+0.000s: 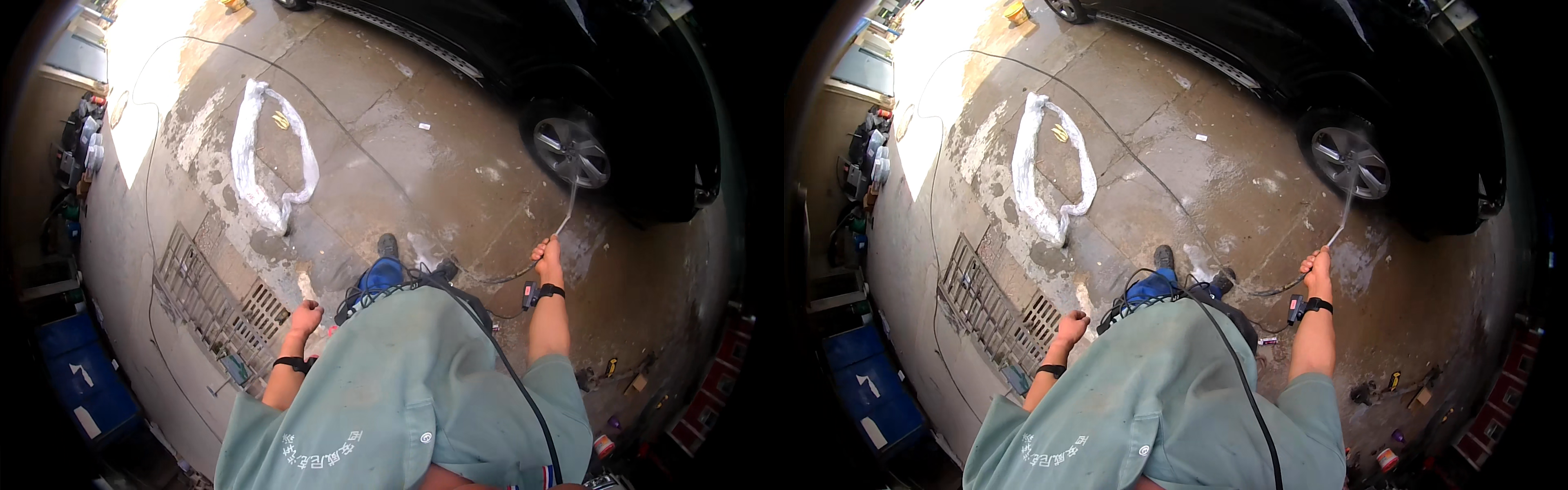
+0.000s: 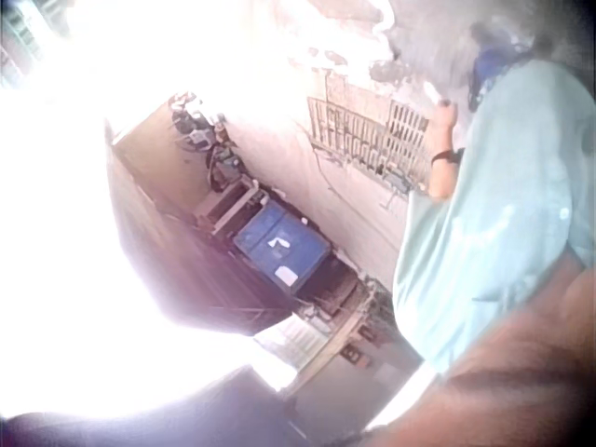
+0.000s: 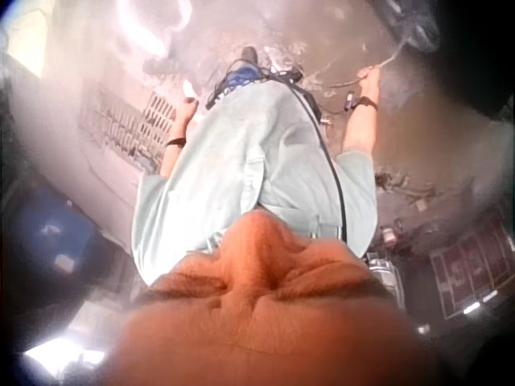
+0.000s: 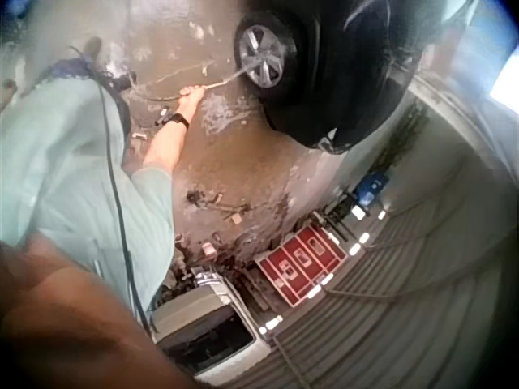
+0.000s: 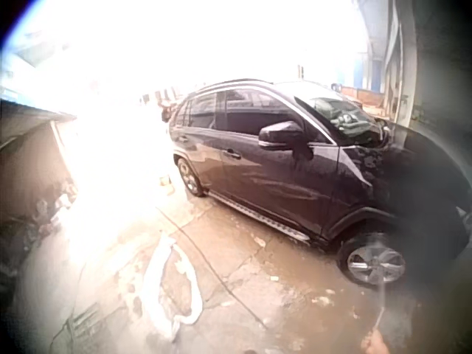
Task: The person washes a car by spraying water with a hose and wiping the exterior with their hand.
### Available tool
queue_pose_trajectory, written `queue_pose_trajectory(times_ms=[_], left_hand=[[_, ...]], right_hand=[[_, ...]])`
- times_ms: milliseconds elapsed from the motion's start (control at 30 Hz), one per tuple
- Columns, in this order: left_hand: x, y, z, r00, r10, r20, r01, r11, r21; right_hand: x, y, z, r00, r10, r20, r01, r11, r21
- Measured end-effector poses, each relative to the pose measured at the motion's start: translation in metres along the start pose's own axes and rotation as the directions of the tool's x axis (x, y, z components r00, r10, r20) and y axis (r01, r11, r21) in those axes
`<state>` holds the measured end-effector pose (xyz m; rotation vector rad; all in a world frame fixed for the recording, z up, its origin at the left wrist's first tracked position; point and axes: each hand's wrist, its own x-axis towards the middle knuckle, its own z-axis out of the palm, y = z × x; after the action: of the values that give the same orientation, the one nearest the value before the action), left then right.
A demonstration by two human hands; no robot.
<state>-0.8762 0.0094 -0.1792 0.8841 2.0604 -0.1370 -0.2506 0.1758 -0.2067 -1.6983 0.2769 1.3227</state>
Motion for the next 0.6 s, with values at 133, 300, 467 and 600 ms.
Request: queue_pose_trajectory(times_ms=[133,300,467,600], left_hand=[[0.0,-0.048,-0.004,0.996,-0.07,-0.05,0.065,0.993,-0.098],[0.004,-0.094,-0.013,0.964,-0.231,-0.132,0.183,0.936,-0.301],[0.017,-0.104,-0.024,0.946,-0.306,-0.111,0.241,0.888,-0.393],[0.046,-0.097,-0.029,0.938,-0.323,-0.127,0.203,0.807,-0.555]], right_hand=[[0.006,-0.012,0.036,0.997,-0.069,-0.022,0.065,0.985,-0.162],[0.022,-0.022,0.078,0.996,-0.086,-0.014,0.081,0.977,-0.198],[0.002,-0.005,0.13,0.994,-0.106,0.025,0.109,0.943,-0.315],[-0.002,0.023,0.161,0.997,-0.071,0.021,0.074,0.953,-0.293]])
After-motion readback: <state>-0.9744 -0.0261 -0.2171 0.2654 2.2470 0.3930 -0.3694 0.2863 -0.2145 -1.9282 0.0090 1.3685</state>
